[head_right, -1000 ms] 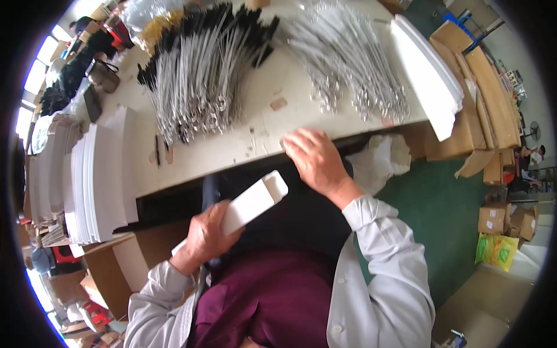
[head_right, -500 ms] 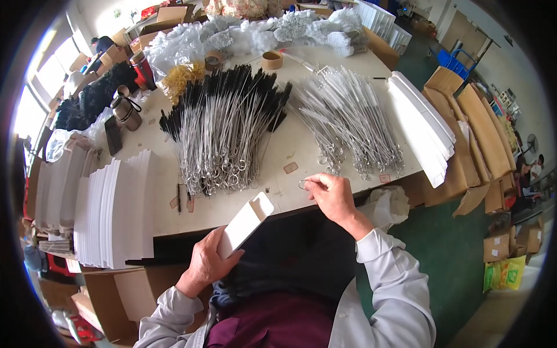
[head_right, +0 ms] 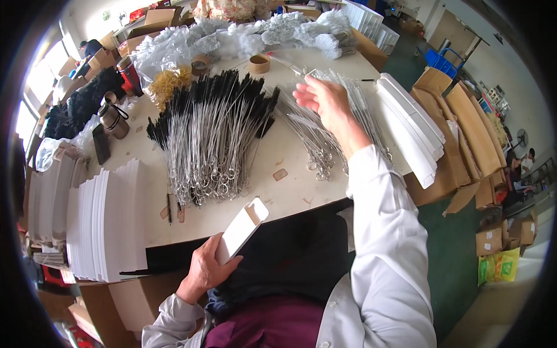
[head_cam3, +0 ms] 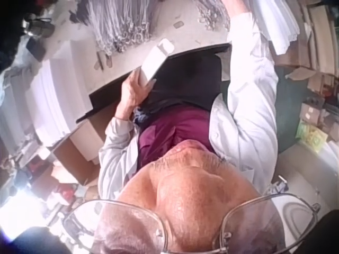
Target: Packaging wire brushes into white rectangular boxes.
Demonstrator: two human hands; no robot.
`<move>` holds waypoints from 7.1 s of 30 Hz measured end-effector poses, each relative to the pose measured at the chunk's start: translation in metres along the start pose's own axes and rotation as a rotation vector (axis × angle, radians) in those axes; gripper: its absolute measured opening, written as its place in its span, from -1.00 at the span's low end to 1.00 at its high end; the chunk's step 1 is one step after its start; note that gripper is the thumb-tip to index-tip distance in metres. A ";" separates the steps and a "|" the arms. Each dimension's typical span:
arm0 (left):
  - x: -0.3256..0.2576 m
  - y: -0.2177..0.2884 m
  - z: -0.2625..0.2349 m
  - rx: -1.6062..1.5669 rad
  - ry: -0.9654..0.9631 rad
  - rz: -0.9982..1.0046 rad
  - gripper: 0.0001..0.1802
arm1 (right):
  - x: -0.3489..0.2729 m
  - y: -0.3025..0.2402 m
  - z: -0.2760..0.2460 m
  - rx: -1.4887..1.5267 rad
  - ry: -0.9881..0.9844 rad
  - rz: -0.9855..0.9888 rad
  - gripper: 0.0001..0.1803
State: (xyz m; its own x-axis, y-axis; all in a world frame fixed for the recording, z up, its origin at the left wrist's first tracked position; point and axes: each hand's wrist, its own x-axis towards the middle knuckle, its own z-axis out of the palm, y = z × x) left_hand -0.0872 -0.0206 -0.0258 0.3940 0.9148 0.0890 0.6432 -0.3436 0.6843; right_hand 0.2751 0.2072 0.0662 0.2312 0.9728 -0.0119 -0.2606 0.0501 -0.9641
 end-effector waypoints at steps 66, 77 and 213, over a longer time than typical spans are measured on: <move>0.066 0.000 0.007 0.402 -0.025 0.309 -0.27 | -0.104 0.094 -0.067 -1.358 -0.057 -0.477 -0.83; 0.075 -0.026 0.019 0.342 0.177 0.449 -0.32 | -0.099 0.095 -0.070 -1.457 -0.108 -0.548 -0.88; -0.039 0.006 0.084 -0.176 0.013 -0.136 -0.33 | -0.336 0.178 0.032 -0.472 -0.280 -0.126 -0.52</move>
State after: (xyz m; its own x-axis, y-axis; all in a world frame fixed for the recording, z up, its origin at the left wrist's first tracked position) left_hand -0.0436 -0.0765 -0.0856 0.3027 0.9531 -0.0043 0.5647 -0.1757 0.8064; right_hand 0.1215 -0.1035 -0.0926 -0.0405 0.9920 0.1200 0.2157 0.1259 -0.9683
